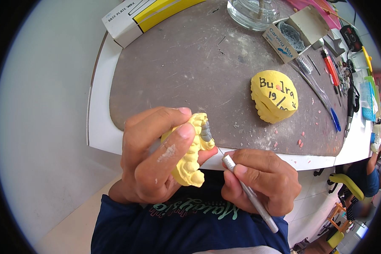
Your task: The person carves a yellow wax dental model using a metal carving tool. They hold the model in one hand and carefully shape the inner surface with the tool in the other, occasionally rotating the model to access different areas.
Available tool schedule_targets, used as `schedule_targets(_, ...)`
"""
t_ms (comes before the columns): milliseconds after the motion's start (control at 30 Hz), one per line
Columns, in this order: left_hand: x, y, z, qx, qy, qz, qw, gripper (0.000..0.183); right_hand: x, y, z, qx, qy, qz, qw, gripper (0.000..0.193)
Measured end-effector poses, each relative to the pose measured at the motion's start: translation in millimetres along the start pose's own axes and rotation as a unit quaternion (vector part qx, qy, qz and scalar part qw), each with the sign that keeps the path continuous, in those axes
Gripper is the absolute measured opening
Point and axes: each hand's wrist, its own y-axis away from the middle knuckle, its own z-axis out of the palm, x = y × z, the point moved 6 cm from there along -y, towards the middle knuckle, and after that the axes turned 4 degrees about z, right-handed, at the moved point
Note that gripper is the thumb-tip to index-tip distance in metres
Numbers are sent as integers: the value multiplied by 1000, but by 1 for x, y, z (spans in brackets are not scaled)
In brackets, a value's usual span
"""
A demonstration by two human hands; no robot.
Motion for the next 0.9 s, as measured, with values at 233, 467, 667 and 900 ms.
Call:
schedule_targets(233, -7, 2, -3, 9, 7, -31, 999, 86, 2, 6, -6, 61, -9, 78, 995, 28)
schedule_targets(467, -18, -6, -9, -51, 30, -111, 992, 87, 1, 7, -27, -81, 169, 87, 978, 40)
schedule_targets(667, -30, -1, -11, -24, 165, -171, 971, 81, -1, 8, -42, -102, 90, 65, 989, 38)
schedule_targets(900, -32, -6, -20, -24, 196, -239, 951, 74, -6, 4, -28, -13, 33, 17, 999, 36)
